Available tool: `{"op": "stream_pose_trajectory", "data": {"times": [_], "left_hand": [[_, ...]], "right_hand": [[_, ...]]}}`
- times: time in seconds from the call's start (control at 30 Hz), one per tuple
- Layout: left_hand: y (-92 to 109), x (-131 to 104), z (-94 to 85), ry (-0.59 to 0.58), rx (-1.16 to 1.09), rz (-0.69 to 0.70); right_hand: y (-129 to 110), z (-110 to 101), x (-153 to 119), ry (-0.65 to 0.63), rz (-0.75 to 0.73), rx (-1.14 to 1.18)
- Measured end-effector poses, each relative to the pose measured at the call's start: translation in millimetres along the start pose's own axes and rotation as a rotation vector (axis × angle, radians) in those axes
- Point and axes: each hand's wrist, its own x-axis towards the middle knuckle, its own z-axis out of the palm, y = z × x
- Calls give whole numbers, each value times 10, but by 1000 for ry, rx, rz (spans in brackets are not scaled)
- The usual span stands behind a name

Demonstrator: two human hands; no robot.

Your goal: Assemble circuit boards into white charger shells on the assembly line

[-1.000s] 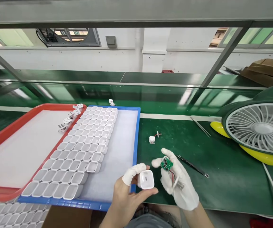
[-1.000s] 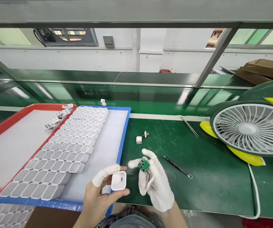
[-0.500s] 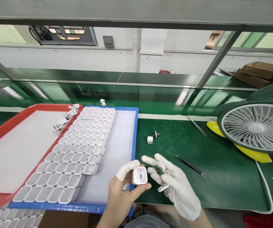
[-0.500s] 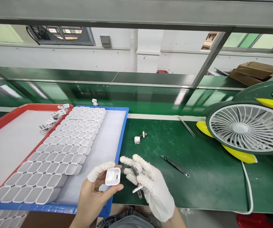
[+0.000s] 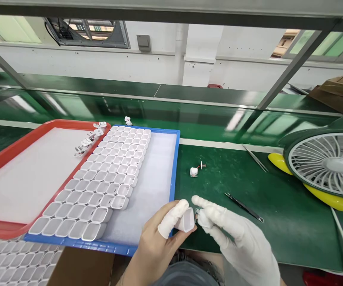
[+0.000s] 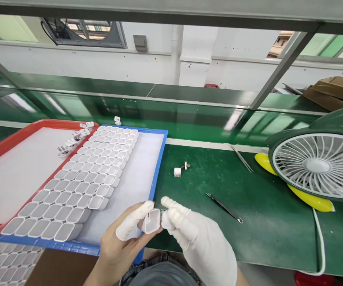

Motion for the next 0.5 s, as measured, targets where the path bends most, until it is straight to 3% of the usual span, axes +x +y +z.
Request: {"op": "stream_pose_trajectory", "data": {"times": [0.1, 0.27, 0.5], "left_hand": [[13, 5, -9, -32, 45, 18], [-29, -36, -23, -56, 99, 42], [-37, -18, -13, -162, 171, -4]], "right_hand": [[-13, -2, -41, -52, -20, -140], [32, -67, -154, -300, 8, -184], [-78, -60, 108, -407, -119, -236]]}}
